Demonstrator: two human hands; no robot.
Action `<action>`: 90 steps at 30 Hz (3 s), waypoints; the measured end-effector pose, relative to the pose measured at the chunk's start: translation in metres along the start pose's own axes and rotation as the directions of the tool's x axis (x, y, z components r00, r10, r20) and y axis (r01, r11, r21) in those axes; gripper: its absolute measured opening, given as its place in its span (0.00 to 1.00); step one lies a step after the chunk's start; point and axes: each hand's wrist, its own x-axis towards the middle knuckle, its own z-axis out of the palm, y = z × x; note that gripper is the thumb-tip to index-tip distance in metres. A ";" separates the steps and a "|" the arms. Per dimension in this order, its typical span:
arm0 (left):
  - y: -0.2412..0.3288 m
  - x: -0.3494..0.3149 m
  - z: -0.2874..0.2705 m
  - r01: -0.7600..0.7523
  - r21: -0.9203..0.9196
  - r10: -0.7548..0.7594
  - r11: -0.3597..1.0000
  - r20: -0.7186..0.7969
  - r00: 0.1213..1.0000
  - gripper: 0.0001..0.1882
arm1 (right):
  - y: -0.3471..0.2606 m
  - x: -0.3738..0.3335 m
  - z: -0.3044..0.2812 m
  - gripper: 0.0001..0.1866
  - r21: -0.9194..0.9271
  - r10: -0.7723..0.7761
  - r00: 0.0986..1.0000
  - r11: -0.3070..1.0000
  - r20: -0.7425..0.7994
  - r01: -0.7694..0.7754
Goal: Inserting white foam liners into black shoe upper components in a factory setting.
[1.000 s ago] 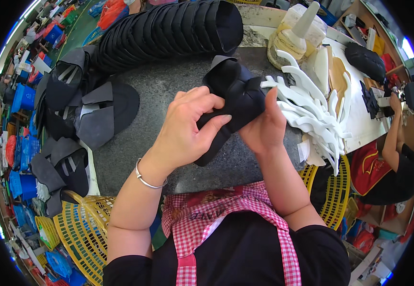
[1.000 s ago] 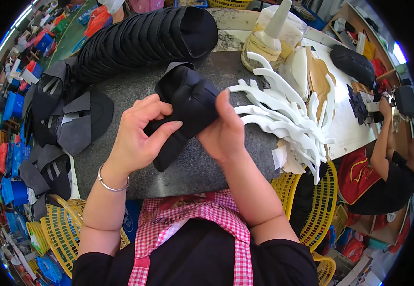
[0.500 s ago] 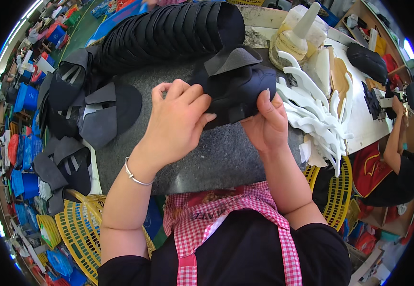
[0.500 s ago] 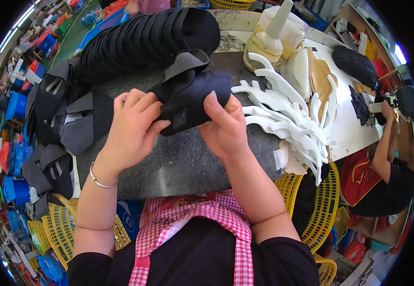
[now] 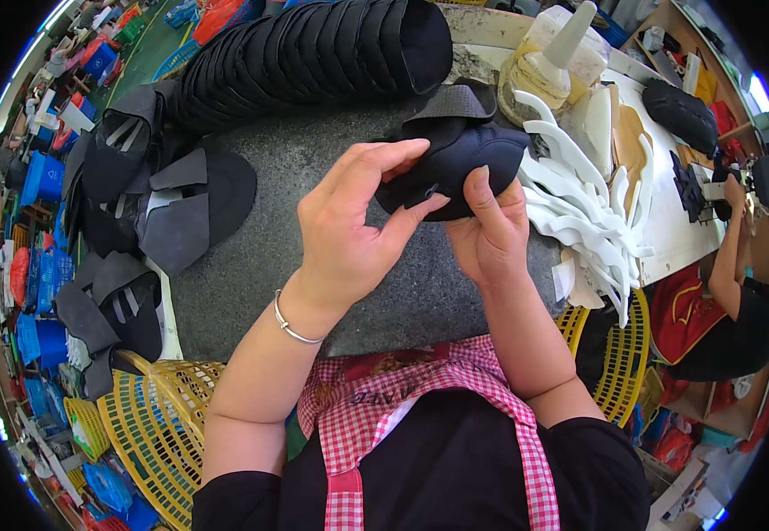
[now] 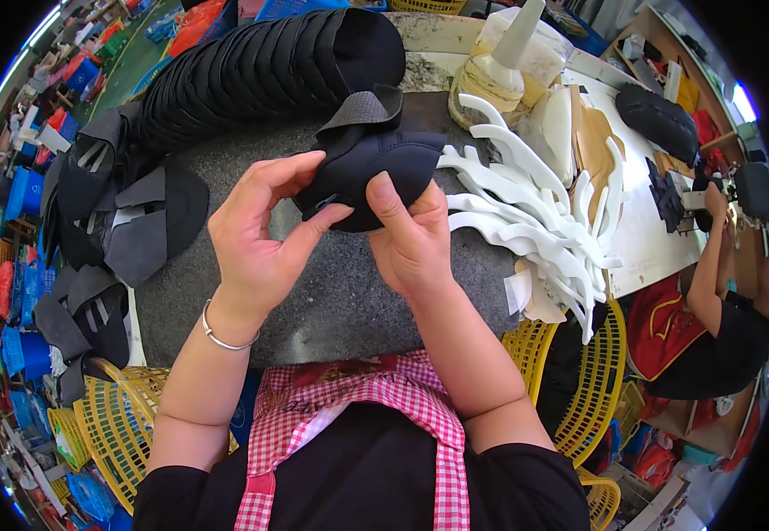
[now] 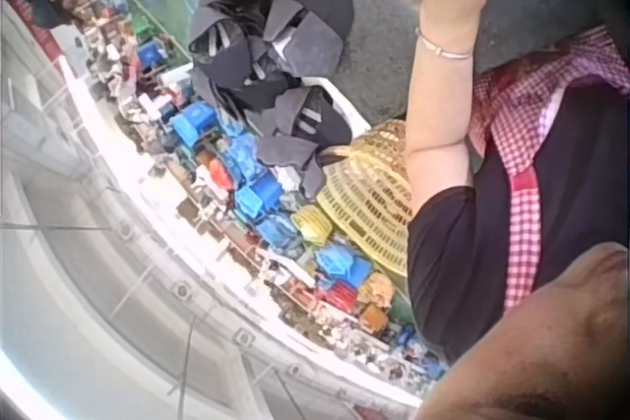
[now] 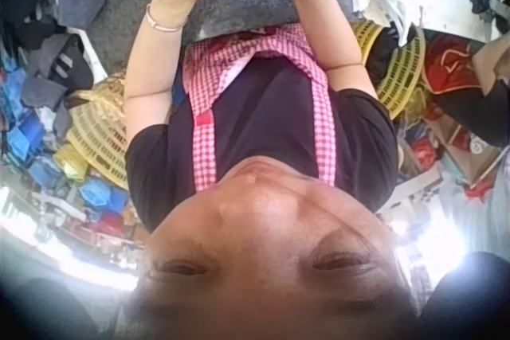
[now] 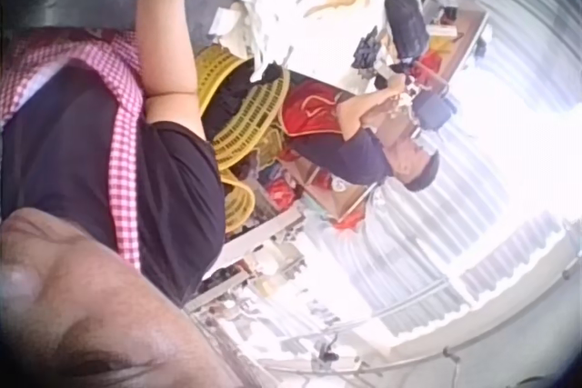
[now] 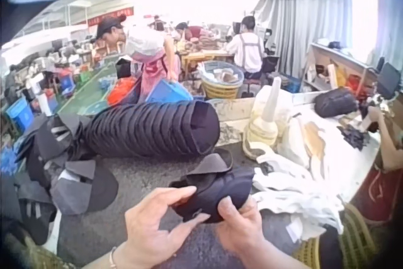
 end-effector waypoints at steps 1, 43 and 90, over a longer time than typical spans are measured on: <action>0.001 -0.001 0.002 0.003 -0.001 -0.003 1.000 0.000 1.000 0.24 | 0.000 -0.001 -0.001 0.14 0.000 0.002 1.000 1.000 -0.002 -0.002; -0.011 -0.020 -0.013 -0.130 0.188 0.117 0.973 0.083 0.990 0.29 | 0.010 -0.022 0.002 0.16 0.052 0.218 0.972 0.975 -0.082 -0.215; -0.015 -0.001 -0.021 0.678 0.004 -0.650 0.735 0.291 0.703 0.29 | -0.008 -0.041 0.044 0.21 0.175 0.270 0.954 0.953 -0.133 -0.246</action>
